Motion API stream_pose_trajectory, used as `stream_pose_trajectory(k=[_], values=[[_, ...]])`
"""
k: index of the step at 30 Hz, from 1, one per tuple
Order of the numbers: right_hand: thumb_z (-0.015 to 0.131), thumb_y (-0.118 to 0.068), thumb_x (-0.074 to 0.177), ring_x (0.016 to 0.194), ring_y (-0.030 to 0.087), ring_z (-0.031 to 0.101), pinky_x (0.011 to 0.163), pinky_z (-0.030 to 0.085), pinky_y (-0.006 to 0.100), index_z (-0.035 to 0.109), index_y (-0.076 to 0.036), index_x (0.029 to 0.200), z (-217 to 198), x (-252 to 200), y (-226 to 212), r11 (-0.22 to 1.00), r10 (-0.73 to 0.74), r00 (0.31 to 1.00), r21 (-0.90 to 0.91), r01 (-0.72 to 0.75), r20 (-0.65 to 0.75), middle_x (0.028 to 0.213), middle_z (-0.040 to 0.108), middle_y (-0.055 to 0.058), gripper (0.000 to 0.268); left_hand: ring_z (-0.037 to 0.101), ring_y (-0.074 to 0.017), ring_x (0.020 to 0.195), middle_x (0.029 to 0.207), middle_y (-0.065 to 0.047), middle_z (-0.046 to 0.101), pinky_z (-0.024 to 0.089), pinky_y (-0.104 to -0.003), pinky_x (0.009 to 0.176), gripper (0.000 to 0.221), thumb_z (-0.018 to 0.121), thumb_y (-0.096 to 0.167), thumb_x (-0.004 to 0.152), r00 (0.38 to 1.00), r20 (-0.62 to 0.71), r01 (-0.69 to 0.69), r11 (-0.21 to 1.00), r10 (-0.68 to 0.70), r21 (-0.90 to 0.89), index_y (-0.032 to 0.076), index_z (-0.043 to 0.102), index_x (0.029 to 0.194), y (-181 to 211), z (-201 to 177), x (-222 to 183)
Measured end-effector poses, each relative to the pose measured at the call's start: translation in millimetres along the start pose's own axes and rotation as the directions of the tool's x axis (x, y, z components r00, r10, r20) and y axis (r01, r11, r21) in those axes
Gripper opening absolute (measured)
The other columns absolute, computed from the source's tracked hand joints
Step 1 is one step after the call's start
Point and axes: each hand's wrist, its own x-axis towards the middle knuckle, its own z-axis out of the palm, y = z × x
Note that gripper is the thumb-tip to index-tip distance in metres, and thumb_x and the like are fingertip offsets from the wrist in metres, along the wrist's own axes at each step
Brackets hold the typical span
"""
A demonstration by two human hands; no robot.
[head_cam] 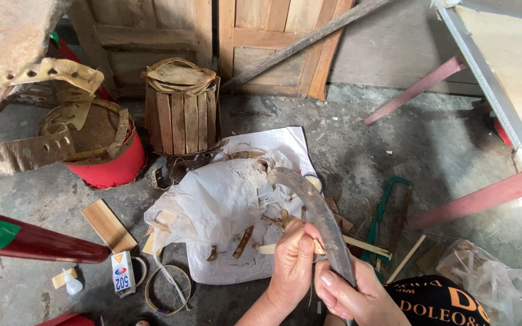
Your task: The person is constructing a wooden hoop by bending thin strips of wood and cutting them with a saw.
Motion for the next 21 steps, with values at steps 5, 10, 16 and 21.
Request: stream_pose_trajectory(k=[5, 10, 16, 21], values=[[0.057, -0.018, 0.101, 0.046, 0.014, 0.033, 0.04, 0.029, 0.029, 0.043, -0.007, 0.117, 11.1, 2.3, -11.1, 0.996, 0.09, 0.995, 0.029, -0.089, -0.032, 0.06, 0.044, 0.008, 0.024, 0.047, -0.0153, 0.077, 0.077, 0.002, 0.052, 0.039, -0.033, 0.082, 0.053, 0.032, 0.05, 0.111, 0.999, 0.036, -0.021, 0.998, 0.019, 0.051, 0.014, 0.056, 0.081, -3.9, -7.1, 2.9], [0.056, -0.019, 0.097, 0.044, 0.01, 0.031, 0.039, 0.027, 0.026, 0.034, -0.011, 0.163, 14.8, 2.2, -13.6, 0.996, 0.042, 0.999, 0.074, -0.04, -0.02, 0.058, 0.043, 0.005, 0.07, 0.042, -0.0148, 0.073, 0.07, 0.004, 0.043, 0.036, -0.035, 0.085, 0.057, 0.032, 0.054, 0.11, 0.996, 0.067, -0.071, 0.986, 0.062, 0.151, 0.014, 0.065, 0.087, -4.2, -18.9, 9.2], [0.056, -0.018, 0.098, 0.045, 0.009, 0.032, 0.039, 0.028, 0.024, 0.036, -0.006, 0.16, 10.4, 1.3, -14.4, 0.994, -0.065, 0.997, 0.082, 0.069, -0.043, 0.062, 0.044, 0.005, 0.066, 0.053, -0.0168, 0.095, 0.098, -0.002, 0.06, 0.041, -0.035, 0.09, 0.05, 0.042, 0.047, 0.109, 0.959, 0.268, 0.119, 0.988, -0.089, -0.097, 0.006, 0.071, 0.111, -17.1, -26.8, 8.0], [0.055, -0.021, 0.098, 0.045, 0.01, 0.032, 0.041, 0.031, 0.025, 0.028, -0.013, 0.164, 10.4, -0.3, -14.7, 0.994, -0.047, 0.999, 0.093, 0.049, -0.022, 0.065, 0.045, 0.006, 0.072, 0.058, -0.0067, 0.087, 0.096, 0.004, 0.062, 0.046, -0.025, 0.081, 0.012, 0.063, 0.027, 0.106, 0.89, 0.425, 0.34, 0.864, -0.167, -0.372, 0.015, 0.062, 0.104, -27.0, -34.8, 9.9]])
